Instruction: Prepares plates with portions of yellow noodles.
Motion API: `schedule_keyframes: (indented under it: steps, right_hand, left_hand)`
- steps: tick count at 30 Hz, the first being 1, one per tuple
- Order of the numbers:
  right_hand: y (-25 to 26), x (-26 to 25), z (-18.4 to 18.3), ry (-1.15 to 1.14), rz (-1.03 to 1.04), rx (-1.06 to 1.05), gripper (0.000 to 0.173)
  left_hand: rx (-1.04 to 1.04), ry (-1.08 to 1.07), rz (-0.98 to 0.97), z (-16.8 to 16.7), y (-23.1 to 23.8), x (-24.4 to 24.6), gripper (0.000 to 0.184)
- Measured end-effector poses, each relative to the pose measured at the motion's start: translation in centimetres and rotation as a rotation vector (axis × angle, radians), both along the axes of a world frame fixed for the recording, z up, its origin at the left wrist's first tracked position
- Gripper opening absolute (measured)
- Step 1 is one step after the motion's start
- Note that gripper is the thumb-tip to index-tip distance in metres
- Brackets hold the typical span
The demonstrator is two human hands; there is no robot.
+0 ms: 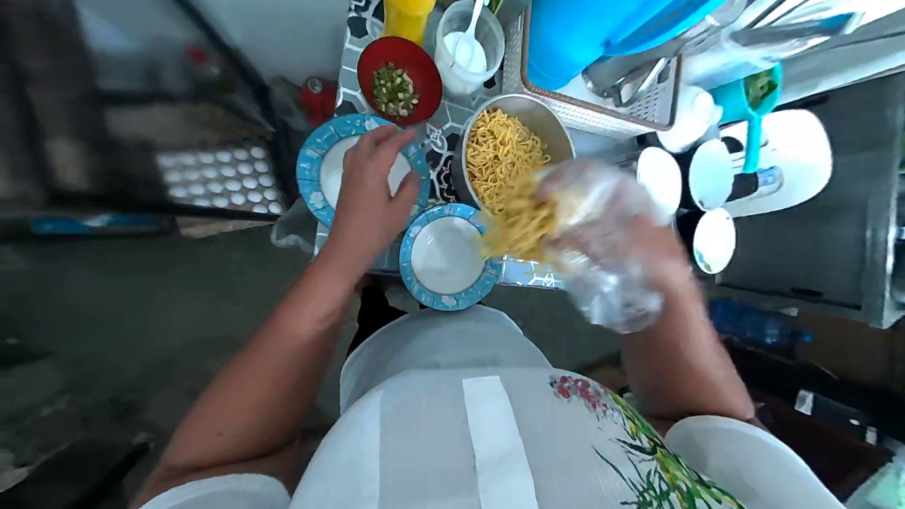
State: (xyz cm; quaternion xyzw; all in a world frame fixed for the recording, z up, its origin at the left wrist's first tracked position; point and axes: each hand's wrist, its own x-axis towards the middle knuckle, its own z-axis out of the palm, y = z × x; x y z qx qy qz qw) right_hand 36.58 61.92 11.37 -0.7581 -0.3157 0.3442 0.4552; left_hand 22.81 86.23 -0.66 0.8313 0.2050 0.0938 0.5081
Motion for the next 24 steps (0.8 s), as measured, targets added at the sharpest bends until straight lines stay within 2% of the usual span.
schedule_keyframes:
  steps: [3, 5, 7, 8, 12, 16, 19, 21, 22, 24]
  right_hand:
    - [0.6, -2.9, -5.7, -0.107, 0.121, 0.002, 0.043]
    - [0.5, -4.0, -7.8, -0.101, 0.143, -0.07, 0.039]
    - [0.5, -4.5, -7.4, 0.001, 0.084, -0.237, 0.035]
    - [-0.1, -4.5, -7.5, 0.078, 0.018, -0.255, 0.034]
    - [-0.6, -3.5, -6.8, 0.421, -0.143, -0.147, 0.044]
    - [1.5, -2.0, -4.4, 0.26, -0.2, -0.269, 0.022]
    - [-0.2, 1.6, -5.5, 0.308, -0.28, -0.05, 0.023]
    - [-0.6, 4.1, -7.0, 0.202, -0.321, -0.04, 0.028]
    - [-0.3, 4.9, -7.6, 0.048, -0.327, -0.145, 0.029]
    - [1.2, 5.1, -8.0, -0.31, -0.25, -0.525, 0.034]
  left_hand:
    - [-0.033, 0.027, 0.037, -0.8, 0.1, -2.3, 0.045]
    - [-0.058, 0.039, 0.056, -1.1, -0.1, -3.5, 0.044]
    - [-0.079, 0.037, 0.074, -1.4, -0.3, -4.6, 0.043]
    - [-0.088, 0.032, 0.083, -1.6, -0.3, -5.0, 0.043]
    - [-0.108, 0.009, 0.129, -2.5, 0.0, -6.3, 0.041]
    - [-0.052, -0.039, 0.134, -2.5, 0.2, -6.6, 0.038]
    - [0.119, -0.089, -0.015, -2.0, -0.9, -5.8, 0.033]
    - [0.226, -0.103, -0.184, -2.3, -3.0, -4.7, 0.032]
    - [0.279, -0.07, -0.283, -2.7, -4.2, -4.2, 0.035]
    - [0.371, 0.068, -0.465, -3.3, -6.4, -3.6, 0.04]
